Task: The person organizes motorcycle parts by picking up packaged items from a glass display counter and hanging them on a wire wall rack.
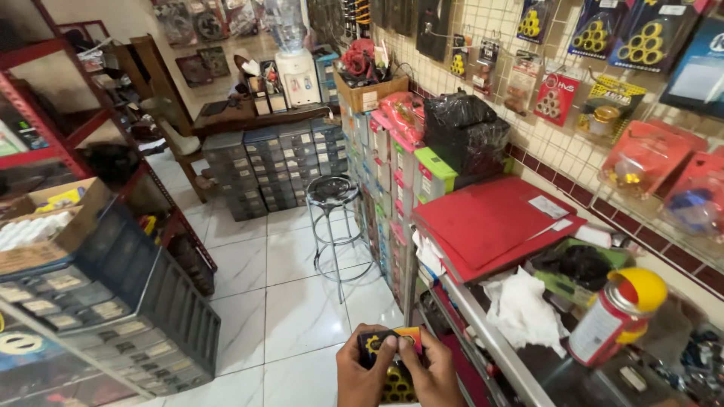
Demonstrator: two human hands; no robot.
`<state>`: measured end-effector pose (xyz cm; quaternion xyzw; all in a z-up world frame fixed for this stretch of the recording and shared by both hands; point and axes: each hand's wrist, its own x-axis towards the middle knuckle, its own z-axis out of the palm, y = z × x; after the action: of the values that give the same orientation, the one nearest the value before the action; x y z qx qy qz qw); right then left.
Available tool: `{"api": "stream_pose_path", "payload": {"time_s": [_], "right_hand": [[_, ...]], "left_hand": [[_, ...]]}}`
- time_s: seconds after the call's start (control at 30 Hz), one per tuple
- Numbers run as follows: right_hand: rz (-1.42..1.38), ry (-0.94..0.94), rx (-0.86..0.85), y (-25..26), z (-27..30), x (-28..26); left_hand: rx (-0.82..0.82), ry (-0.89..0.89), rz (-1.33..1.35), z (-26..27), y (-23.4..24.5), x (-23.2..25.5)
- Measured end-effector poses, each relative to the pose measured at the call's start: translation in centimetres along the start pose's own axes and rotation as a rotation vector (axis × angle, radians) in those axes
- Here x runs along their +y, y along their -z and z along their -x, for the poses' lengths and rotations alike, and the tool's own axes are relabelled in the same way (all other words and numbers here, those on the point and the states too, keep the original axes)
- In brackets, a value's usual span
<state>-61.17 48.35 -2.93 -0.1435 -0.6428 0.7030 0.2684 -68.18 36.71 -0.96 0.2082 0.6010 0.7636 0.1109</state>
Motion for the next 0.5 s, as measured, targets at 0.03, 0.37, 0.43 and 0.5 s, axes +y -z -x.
{"api": "stream_pose_path", "payload": {"time_s": [0.03, 0.37, 0.43, 0.5], "right_hand": [[0.01, 0.028, 0.009, 0.4, -1.3, 0.1], [-0.1, 0.109, 0.079, 1.5, -10.0, -0.4], [-0.073, 0.147, 0.088, 1.7, -11.7, -0.4], [-0.084, 0.124, 0.101, 1.2, -13.3, -0.1]], "left_hand": [[0.003, 0.008, -0.003, -1.3, -0.7, 0.1], [-0.08, -0.105, -0.093, -10.2, -4.1, 1.5], [-0.096, -0.093, -0.077, -12.1, -4.3, 0.8], [-0.112, -0.077, -0.048, -14.2, -4.1, 0.1]]}}
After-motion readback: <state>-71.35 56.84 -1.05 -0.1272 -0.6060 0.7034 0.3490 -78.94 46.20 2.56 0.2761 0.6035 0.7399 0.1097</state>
